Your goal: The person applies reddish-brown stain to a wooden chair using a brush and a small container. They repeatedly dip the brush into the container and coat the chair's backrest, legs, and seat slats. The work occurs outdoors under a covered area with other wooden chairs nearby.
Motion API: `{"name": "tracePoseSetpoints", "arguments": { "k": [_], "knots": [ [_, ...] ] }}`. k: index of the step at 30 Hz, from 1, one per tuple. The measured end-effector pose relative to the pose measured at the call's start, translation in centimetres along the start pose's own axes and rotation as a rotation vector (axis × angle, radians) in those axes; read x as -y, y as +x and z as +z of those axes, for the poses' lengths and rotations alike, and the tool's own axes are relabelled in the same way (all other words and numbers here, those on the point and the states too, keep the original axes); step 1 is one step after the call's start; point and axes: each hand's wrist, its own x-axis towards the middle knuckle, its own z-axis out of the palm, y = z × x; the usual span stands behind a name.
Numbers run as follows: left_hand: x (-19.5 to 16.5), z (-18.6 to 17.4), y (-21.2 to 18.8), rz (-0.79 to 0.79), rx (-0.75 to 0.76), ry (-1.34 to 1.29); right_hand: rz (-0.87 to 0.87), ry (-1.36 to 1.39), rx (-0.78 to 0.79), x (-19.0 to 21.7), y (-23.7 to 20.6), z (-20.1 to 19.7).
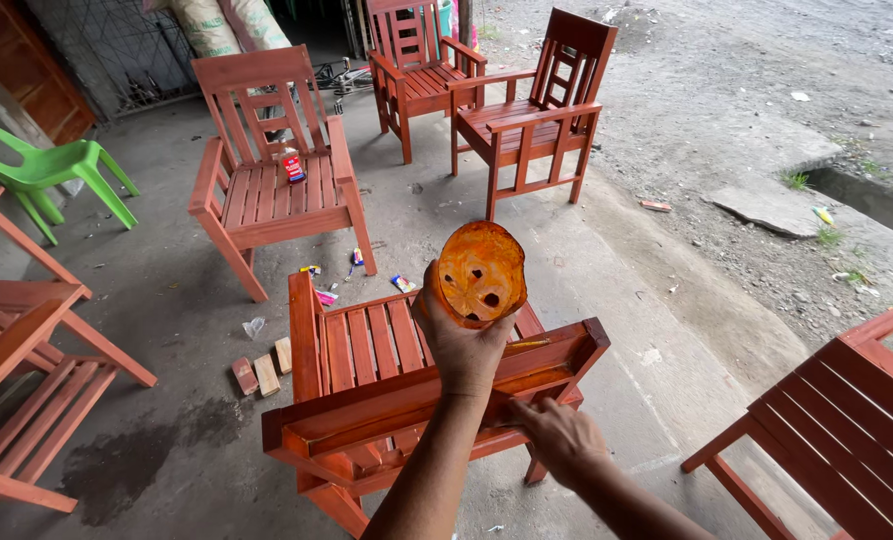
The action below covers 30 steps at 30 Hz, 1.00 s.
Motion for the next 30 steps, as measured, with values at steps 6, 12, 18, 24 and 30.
{"name": "tracePoseSetpoints", "arguments": {
  "k": [6, 12, 18, 24, 30],
  "knots": [
    [-0.3, 1.6, -0.8, 0.004, 0.006, -0.070, 0.424, -0.007, 0.112, -8.5, -3.0, -0.7],
    [-0.3, 2.9, -1.8, -0.016, 0.060, -0.092, 0.724, 0.285, 0.159, -9.3, -3.7, 4.2],
    [-1.1, 4.7, -1.0, -0.075, 0.098, -0.180, 0.984, 1.157, 0.263, -8.1, -5.6, 5.0],
    [-1.0, 5.1, -0.4, -0.024, 0.123, -0.171, 1.014, 1.303, 0.127, -8.2, -3.7, 2.8],
    [0.2, 5.7, -0.4, -0.048, 0.153, -0.272, 1.085, 1.422, 0.016, -9.7, -2.1, 3.1]
  ]
}}
